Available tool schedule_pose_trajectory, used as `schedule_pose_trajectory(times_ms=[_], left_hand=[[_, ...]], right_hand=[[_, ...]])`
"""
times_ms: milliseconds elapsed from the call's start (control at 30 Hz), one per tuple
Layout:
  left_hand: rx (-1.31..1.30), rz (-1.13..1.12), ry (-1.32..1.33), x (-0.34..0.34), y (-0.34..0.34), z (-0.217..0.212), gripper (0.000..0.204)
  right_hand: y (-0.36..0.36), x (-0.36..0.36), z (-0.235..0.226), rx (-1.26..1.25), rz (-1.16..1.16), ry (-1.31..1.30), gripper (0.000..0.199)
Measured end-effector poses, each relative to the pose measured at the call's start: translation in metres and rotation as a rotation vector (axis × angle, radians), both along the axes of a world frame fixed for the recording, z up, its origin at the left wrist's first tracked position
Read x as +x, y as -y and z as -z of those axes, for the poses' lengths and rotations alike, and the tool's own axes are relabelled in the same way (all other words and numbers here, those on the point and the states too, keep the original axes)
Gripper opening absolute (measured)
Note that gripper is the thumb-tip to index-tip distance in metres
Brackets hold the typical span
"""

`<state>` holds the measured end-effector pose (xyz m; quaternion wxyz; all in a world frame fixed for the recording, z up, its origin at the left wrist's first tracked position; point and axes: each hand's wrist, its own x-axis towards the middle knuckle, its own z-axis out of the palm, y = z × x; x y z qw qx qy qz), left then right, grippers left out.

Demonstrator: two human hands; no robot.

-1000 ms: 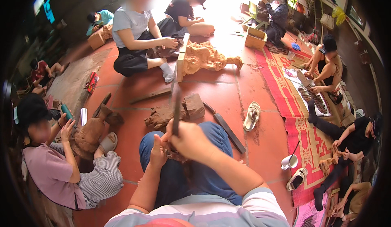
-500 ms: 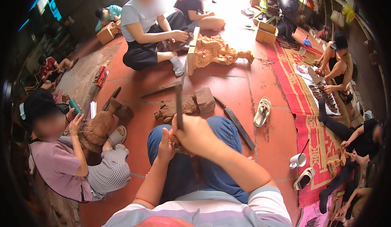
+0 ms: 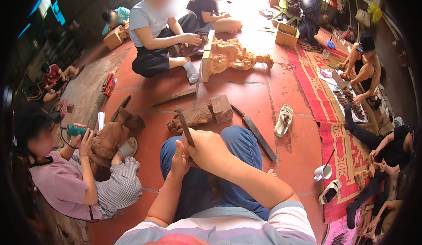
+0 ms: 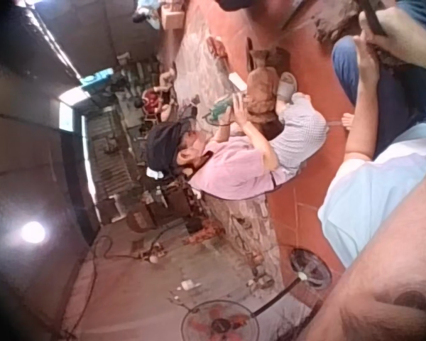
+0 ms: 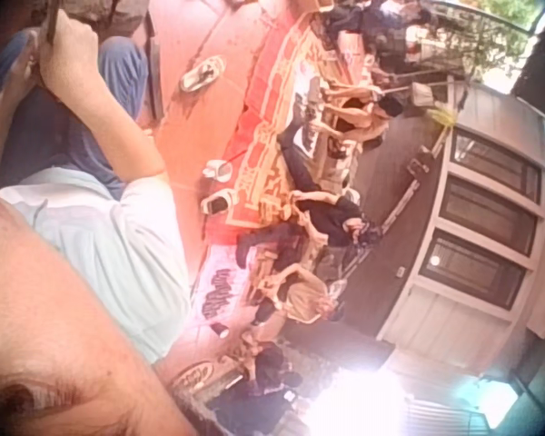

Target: The person sits on the floor and carves a small wooden figurine using a chisel and mallet. They repeatedly strike the chisel to shape the wood, occasionally pausing to inspect the piece or adjust their grip.

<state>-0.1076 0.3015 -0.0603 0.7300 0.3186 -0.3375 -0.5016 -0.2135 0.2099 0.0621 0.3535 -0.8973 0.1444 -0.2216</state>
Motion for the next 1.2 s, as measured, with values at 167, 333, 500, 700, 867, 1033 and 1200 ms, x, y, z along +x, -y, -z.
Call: schedule_pose_trajectory(times_ms=[167,333,500,700,867,1033,1200], left_hand=[[0.045,-0.067,0.125,0.004,0.005,0.002,0.075],[0.072,-0.057,0.108,0.003,0.005,0.002,0.078],[0.095,-0.038,0.044,-0.003,0.002,-0.012,0.080],[0.167,-0.086,0.039,-0.006,-0.002,-0.015,0.076],[0.171,-0.103,0.033,0.001,0.000,-0.001,0.073],[0.052,-0.028,-0.002,-0.001,-0.003,-0.002,0.072],[0.024,-0.033,0.141,0.000,0.004,-0.015,0.067]], right_hand=[[0.013,0.004,0.002,0.145,0.078,0.085,0.008],[0.030,0.011,0.010,0.143,0.124,0.055,0.011],[0.003,0.006,0.013,-0.018,0.044,0.095,0.005],[0.001,0.002,0.009,0.075,0.027,0.042,0.004],[0.018,0.004,0.005,0.336,-0.022,0.013,0.012],[0.018,0.007,0.016,0.018,0.047,0.087,0.010],[0.070,-0.025,0.023,0.799,0.066,0.283,0.012]])
